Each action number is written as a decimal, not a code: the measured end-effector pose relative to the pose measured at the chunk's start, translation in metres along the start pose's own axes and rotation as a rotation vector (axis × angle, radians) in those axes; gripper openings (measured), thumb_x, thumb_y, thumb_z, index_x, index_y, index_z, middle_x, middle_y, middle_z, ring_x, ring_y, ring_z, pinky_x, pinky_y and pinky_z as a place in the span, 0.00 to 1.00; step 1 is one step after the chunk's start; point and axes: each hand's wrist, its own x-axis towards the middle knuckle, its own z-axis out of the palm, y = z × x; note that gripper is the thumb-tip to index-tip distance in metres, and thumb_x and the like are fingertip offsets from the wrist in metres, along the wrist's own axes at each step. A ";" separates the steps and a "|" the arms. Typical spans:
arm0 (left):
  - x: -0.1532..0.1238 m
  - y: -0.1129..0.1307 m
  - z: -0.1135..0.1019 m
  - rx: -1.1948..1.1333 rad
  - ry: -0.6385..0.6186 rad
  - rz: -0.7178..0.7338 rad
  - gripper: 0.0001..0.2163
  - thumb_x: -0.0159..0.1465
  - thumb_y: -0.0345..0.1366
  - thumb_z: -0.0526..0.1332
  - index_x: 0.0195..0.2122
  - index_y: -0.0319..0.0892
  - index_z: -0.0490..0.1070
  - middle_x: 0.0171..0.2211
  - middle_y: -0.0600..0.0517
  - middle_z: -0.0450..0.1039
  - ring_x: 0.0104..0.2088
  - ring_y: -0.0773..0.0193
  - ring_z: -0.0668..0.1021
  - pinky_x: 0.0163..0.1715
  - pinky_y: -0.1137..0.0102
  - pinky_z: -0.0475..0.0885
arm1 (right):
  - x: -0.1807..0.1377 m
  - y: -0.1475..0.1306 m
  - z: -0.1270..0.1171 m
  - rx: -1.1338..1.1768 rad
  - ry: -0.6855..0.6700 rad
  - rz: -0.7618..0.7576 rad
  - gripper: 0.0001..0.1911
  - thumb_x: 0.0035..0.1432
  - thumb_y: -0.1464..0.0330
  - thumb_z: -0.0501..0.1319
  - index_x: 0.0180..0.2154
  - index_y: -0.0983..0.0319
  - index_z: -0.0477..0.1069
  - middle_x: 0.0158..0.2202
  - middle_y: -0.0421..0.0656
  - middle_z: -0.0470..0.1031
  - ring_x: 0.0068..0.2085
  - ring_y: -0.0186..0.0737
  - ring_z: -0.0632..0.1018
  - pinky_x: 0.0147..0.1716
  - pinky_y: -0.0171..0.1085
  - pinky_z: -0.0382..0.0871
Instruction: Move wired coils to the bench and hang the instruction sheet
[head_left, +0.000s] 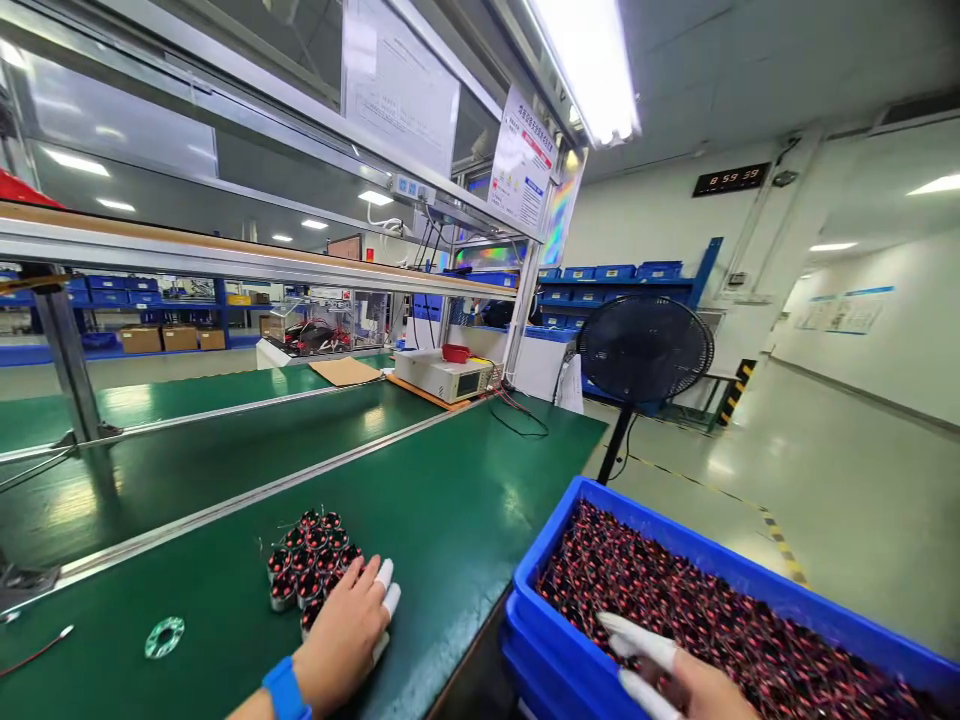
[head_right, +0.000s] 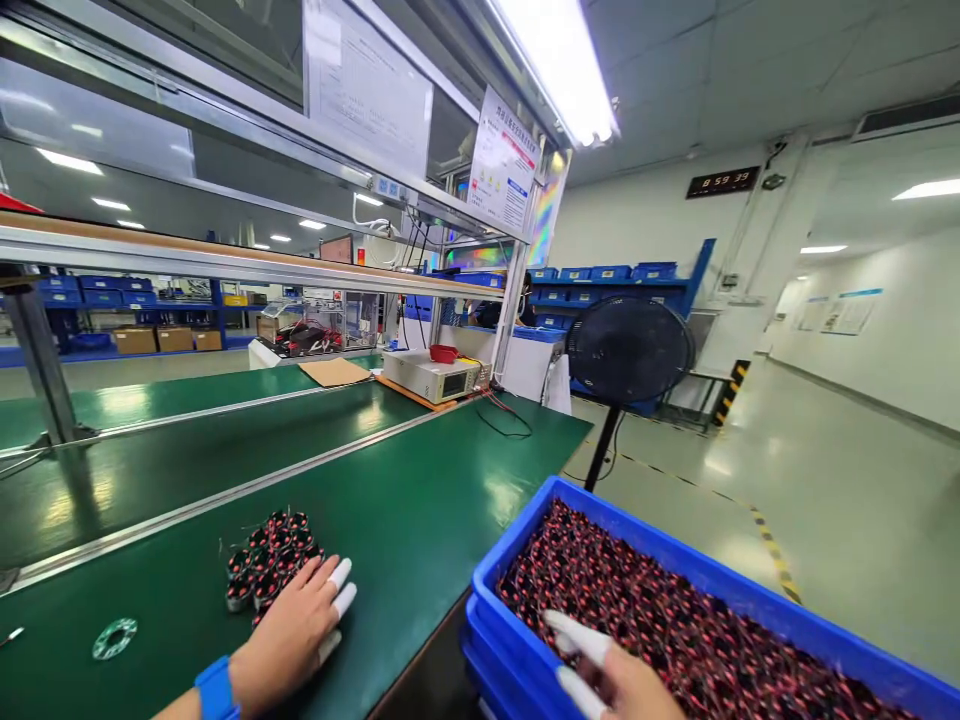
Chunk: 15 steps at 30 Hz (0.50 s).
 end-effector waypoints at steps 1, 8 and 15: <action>0.004 -0.001 -0.001 0.010 -0.005 -0.038 0.20 0.64 0.32 0.50 0.58 0.37 0.62 0.59 0.37 0.61 0.62 0.47 0.61 0.62 0.50 0.56 | 0.002 -0.020 0.012 -0.056 -0.054 -0.070 0.25 0.47 0.56 0.59 0.47 0.56 0.75 0.46 0.46 0.77 0.46 0.50 0.77 0.49 0.42 0.72; -0.011 -0.032 -0.001 0.072 -0.101 -0.151 0.23 0.62 0.23 0.47 0.57 0.44 0.65 0.58 0.42 0.65 0.59 0.50 0.66 0.57 0.52 0.64 | 0.023 -0.104 0.046 -0.302 -0.255 -0.272 0.21 0.50 0.68 0.56 0.48 0.57 0.72 0.37 0.45 0.76 0.37 0.43 0.74 0.40 0.39 0.67; -0.024 -0.094 0.042 0.045 -0.112 -0.058 0.27 0.57 0.24 0.49 0.54 0.57 0.66 0.59 0.53 0.62 0.61 0.52 0.63 0.57 0.55 0.65 | 0.008 -0.093 0.032 -0.242 -0.208 -0.265 0.11 0.47 0.71 0.58 0.33 0.58 0.75 0.29 0.39 0.75 0.31 0.37 0.72 0.32 0.33 0.61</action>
